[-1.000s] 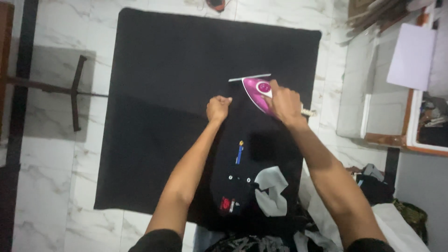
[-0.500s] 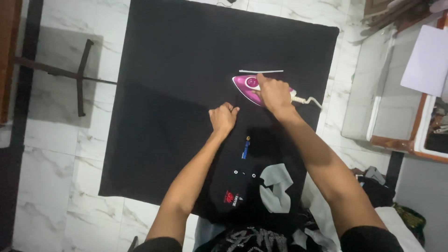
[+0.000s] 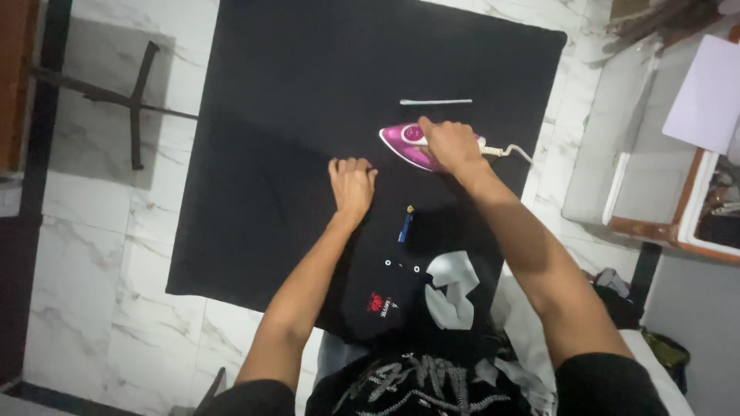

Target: Ironing and folding a black polo shirt on a flat surface on the floor.

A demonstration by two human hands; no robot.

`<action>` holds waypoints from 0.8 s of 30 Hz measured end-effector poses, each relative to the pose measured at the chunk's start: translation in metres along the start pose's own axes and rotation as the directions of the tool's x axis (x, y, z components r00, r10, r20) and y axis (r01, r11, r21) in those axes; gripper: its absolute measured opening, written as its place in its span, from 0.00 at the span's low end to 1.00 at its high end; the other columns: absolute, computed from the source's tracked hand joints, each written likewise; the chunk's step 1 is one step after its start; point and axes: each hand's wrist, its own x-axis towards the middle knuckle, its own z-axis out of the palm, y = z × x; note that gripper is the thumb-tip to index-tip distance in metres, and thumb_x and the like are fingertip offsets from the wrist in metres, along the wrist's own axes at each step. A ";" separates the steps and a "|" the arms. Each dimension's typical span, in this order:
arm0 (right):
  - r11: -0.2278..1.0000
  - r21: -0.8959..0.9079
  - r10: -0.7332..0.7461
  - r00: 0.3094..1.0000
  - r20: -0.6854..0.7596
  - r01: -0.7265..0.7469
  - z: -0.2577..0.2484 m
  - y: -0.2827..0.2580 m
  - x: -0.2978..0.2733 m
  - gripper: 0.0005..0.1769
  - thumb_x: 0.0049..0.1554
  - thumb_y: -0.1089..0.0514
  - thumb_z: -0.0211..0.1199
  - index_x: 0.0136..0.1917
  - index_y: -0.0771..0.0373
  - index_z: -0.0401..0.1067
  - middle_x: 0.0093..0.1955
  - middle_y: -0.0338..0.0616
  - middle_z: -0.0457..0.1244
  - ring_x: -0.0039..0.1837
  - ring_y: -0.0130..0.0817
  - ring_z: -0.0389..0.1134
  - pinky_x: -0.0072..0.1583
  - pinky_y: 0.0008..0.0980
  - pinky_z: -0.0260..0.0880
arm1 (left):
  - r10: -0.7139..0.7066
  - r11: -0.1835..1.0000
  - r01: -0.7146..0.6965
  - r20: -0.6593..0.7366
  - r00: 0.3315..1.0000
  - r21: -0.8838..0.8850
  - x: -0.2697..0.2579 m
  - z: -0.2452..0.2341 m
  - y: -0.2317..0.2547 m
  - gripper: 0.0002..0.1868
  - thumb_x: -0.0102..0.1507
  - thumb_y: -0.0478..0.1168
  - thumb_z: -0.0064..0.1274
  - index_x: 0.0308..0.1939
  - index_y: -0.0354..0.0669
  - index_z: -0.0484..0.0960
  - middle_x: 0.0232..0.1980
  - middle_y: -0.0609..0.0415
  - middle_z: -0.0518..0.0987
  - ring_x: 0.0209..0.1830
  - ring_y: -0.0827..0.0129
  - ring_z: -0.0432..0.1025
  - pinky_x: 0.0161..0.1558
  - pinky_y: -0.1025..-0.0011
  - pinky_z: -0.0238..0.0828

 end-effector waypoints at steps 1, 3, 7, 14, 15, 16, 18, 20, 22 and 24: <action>1.000 0.000 0.005 1.000 -0.001 -0.005 0.004 0.002 -0.011 0.20 0.57 0.46 0.65 0.57 0.57 0.68 0.39 0.51 0.71 0.45 0.52 0.75 0.45 0.50 0.75 | 0.005 1.000 -0.005 0.001 1.000 -0.001 -0.004 -0.001 0.001 0.10 0.61 0.42 0.64 0.40 0.40 0.86 0.41 0.46 0.83 0.48 0.53 0.75 0.66 0.48 0.58; 0.999 -0.026 -0.035 0.998 0.061 0.037 0.010 0.006 -0.026 0.20 0.59 0.44 0.65 0.57 0.58 0.68 0.38 0.52 0.71 0.44 0.54 0.75 0.44 0.52 0.75 | 0.014 0.998 -0.013 -0.012 1.000 0.062 -0.003 -0.006 -0.002 0.11 0.62 0.40 0.63 0.46 0.42 0.84 0.50 0.47 0.79 0.58 0.54 0.71 0.73 0.46 0.55; 1.000 0.010 0.022 0.992 0.127 -0.024 0.005 0.010 -0.058 0.24 0.58 0.44 0.66 0.59 0.60 0.67 0.39 0.53 0.70 0.42 0.51 0.76 0.43 0.49 0.76 | 0.059 0.995 -0.056 -0.027 0.998 0.076 -0.043 -0.017 0.013 0.20 0.61 0.40 0.63 0.56 0.41 0.78 0.63 0.43 0.72 0.69 0.50 0.64 0.75 0.44 0.52; 0.985 0.061 0.171 0.971 -0.166 -0.163 0.003 -0.013 -0.044 0.25 0.55 0.39 0.69 0.53 0.59 0.69 0.39 0.54 0.70 0.43 0.56 0.74 0.42 0.52 0.74 | 0.203 0.979 -0.195 0.288 0.936 -0.056 -0.115 0.003 0.055 0.42 0.60 0.51 0.61 0.75 0.45 0.63 0.81 0.40 0.52 0.82 0.46 0.45 0.75 0.41 0.42; 0.987 0.055 0.161 0.970 -0.183 -0.153 0.005 -0.014 -0.040 0.26 0.54 0.38 0.69 0.53 0.58 0.69 0.39 0.54 0.70 0.43 0.55 0.74 0.42 0.52 0.74 | 0.198 0.980 -0.195 0.362 0.911 -0.046 -0.120 0.007 0.060 0.44 0.60 0.54 0.61 0.77 0.47 0.61 0.83 0.41 0.49 0.83 0.47 0.42 0.75 0.39 0.41; 0.986 0.058 0.166 0.971 -0.173 -0.159 0.013 -0.010 -0.041 0.26 0.54 0.38 0.69 0.53 0.58 0.69 0.39 0.54 0.70 0.43 0.55 0.74 0.42 0.52 0.74 | 0.198 0.980 -0.194 0.371 0.907 -0.050 -0.127 0.007 0.061 0.44 0.60 0.54 0.61 0.77 0.47 0.61 0.83 0.41 0.49 0.83 0.47 0.42 0.75 0.39 0.41; 0.997 0.033 0.067 0.992 -0.111 -0.064 0.025 0.000 -0.038 0.24 0.57 0.41 0.68 0.55 0.59 0.69 0.37 0.53 0.70 0.43 0.53 0.75 0.43 0.51 0.74 | 0.156 0.981 -0.190 0.413 0.897 0.043 -0.132 0.007 0.063 0.47 0.59 0.56 0.61 0.78 0.49 0.59 0.83 0.42 0.47 0.83 0.47 0.39 0.75 0.36 0.39; 0.997 0.025 0.074 0.993 -0.090 -0.072 0.015 0.002 -0.061 0.25 0.56 0.39 0.68 0.56 0.58 0.69 0.37 0.53 0.70 0.43 0.54 0.75 0.43 0.51 0.74 | 0.143 0.982 -0.181 0.419 0.897 0.052 -0.131 0.005 0.060 0.48 0.59 0.56 0.62 0.78 0.50 0.58 0.83 0.42 0.46 0.83 0.47 0.39 0.74 0.36 0.38; 0.997 0.024 0.070 0.995 -0.067 -0.068 0.004 0.003 -0.078 0.26 0.56 0.37 0.67 0.56 0.58 0.69 0.36 0.53 0.70 0.43 0.54 0.75 0.42 0.52 0.74 | 0.117 0.984 -0.162 0.426 0.897 0.071 -0.138 0.001 0.055 0.49 0.58 0.57 0.62 0.79 0.50 0.57 0.83 0.42 0.46 0.83 0.47 0.38 0.74 0.35 0.38; 0.982 -0.015 0.188 0.982 0.003 -0.188 -0.009 0.013 -0.096 0.27 0.58 0.35 0.66 0.56 0.58 0.69 0.36 0.54 0.69 0.42 0.55 0.74 0.42 0.52 0.74 | 0.114 0.987 -0.149 0.412 0.904 0.054 -0.142 -0.001 0.050 0.50 0.58 0.57 0.62 0.79 0.49 0.56 0.83 0.42 0.45 0.83 0.46 0.38 0.74 0.33 0.37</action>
